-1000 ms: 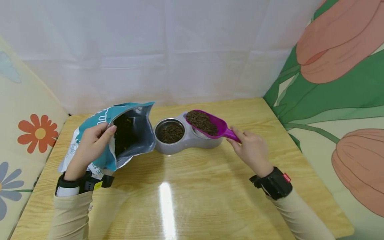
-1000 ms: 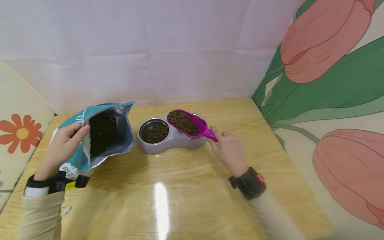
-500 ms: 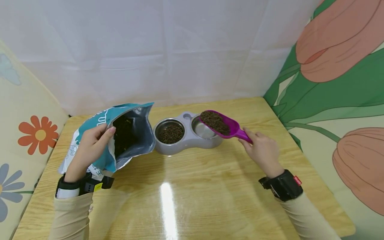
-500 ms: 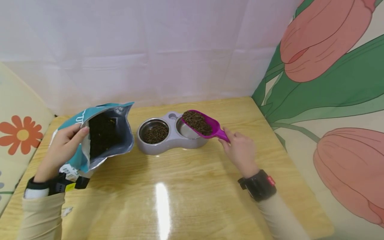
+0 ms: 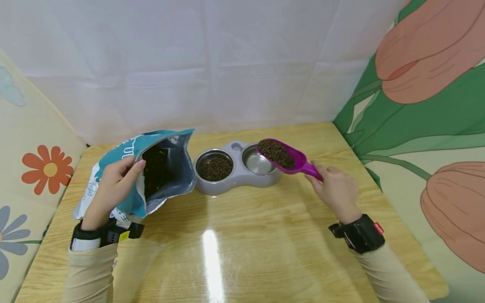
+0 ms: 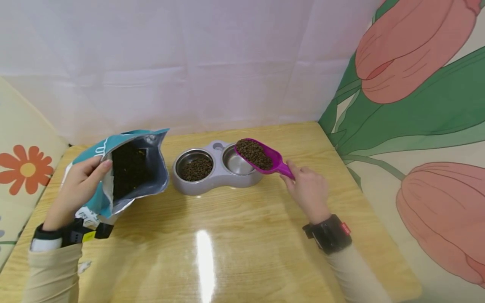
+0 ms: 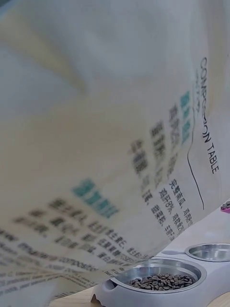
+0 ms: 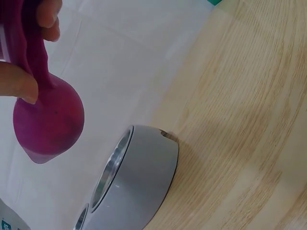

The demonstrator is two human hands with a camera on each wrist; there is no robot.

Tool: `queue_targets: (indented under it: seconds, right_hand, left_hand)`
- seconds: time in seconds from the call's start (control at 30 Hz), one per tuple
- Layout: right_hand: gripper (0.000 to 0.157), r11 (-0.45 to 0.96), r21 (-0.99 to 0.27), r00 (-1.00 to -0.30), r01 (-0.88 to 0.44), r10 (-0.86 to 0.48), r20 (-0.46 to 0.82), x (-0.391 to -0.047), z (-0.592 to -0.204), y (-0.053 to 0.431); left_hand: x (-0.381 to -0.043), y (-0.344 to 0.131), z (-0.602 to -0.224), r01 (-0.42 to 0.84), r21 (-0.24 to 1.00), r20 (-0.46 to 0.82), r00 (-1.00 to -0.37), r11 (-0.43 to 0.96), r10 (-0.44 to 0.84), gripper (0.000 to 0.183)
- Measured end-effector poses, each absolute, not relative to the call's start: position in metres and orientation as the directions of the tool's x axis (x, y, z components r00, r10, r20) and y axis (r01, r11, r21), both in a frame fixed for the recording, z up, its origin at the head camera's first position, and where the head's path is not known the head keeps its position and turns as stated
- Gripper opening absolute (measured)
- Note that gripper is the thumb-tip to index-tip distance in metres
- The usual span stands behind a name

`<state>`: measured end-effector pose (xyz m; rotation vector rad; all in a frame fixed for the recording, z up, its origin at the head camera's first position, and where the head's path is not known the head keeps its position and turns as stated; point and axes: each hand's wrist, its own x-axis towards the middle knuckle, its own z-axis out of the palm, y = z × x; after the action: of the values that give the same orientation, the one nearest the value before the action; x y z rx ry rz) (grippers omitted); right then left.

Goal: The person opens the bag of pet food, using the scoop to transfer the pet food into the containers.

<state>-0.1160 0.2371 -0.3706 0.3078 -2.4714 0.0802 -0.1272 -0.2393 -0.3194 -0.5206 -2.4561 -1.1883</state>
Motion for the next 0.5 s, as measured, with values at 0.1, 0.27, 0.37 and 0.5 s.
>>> queue_targets:
  seconds: [0.1,0.27,0.37,0.5]
  right_hand:
    - [0.08,0.969,0.017,-0.775,-0.248,-0.209,0.597,-0.118,-0.371,0.236]
    - [0.055,0.962,0.016,-0.791,-0.272,-0.233,0.565,-0.122,-0.368,0.234]
    - [0.042,0.961,0.039,-0.809,-0.272,-0.251,0.532,-0.127,-0.364,0.233]
    - [0.039,0.956,0.104,-0.815,-0.275,-0.289,0.502,-0.136,-0.361,0.231]
  left_hand:
    - [-0.127,-0.239,-0.319,0.476,0.667,0.472,-0.865,0.573,0.17,0.025]
    - [-0.129,-0.24,-0.321,0.47,0.664,0.47,-0.867,0.582,0.164,0.025]
    - [-0.129,-0.241,-0.322,0.458,0.66,0.463,-0.872,0.596,0.158,0.024]
    - [-0.128,-0.241,-0.321,0.453,0.666,0.456,-0.876,0.592,0.157,0.023]
